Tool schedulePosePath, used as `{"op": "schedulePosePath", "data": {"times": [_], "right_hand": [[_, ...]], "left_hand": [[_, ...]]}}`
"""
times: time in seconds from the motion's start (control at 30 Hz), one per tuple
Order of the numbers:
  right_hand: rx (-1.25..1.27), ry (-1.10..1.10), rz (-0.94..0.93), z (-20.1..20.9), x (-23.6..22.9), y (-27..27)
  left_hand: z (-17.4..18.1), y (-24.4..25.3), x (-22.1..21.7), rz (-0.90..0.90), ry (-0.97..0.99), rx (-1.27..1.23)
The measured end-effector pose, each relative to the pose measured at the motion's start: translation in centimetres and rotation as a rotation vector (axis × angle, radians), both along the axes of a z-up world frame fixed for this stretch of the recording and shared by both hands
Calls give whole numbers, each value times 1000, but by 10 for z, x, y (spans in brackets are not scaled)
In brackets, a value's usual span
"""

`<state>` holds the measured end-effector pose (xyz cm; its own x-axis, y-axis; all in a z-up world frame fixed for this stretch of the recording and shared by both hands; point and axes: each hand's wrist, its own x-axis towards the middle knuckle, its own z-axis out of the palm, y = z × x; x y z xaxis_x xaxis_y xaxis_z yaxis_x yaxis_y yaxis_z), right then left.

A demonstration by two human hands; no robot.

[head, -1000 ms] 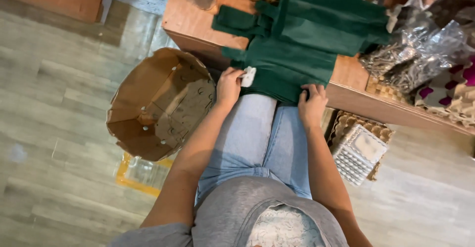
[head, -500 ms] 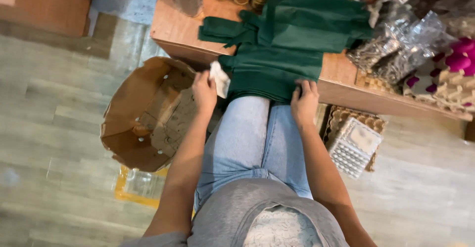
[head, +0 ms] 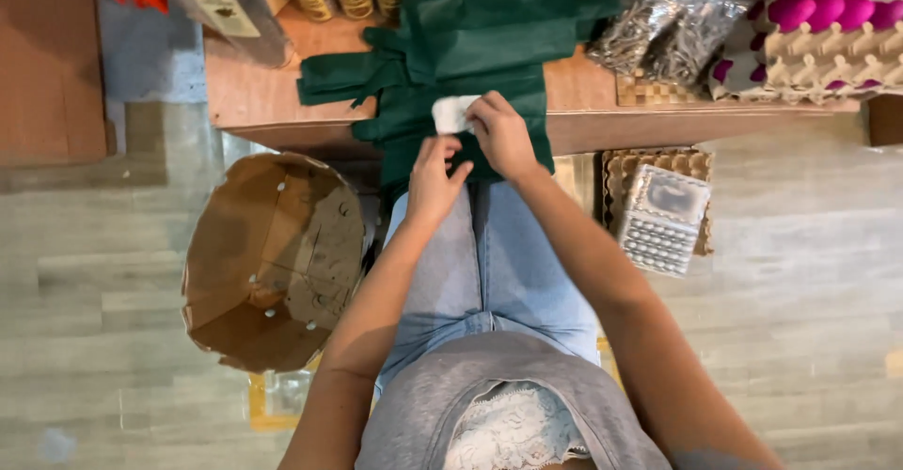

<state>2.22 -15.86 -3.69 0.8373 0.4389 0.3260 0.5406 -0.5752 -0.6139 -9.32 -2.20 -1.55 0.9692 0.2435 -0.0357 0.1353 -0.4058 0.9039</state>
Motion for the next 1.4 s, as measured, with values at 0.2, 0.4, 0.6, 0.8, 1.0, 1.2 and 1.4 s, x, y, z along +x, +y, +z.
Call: {"op": "schedulePosePath", "data": {"times": [0.2,0.4,0.6,0.8,1.0,1.2,1.4], "right_hand": [[-570,-126,8,-90,80,-112],[-21,248,-401,-60,46,-227],[1000,794,-847,-112,-32,-249],[778,640,-701,-29,-59,-186],[429,560,-298,36,-55,-153],[-73,535,-117,52,-37,-119],[-46,357,-194,15,-22,-118]], "left_hand": [[-14,8,-10,-229,-5,399],[-58,31,0,-327,-129,542],[-48,35,1,-364,-203,621],[-35,41,3,-339,-242,553],[-24,36,4,-249,-212,594],[-21,34,5,-233,-192,574],[-25,58,-5,-272,-169,572]]}}
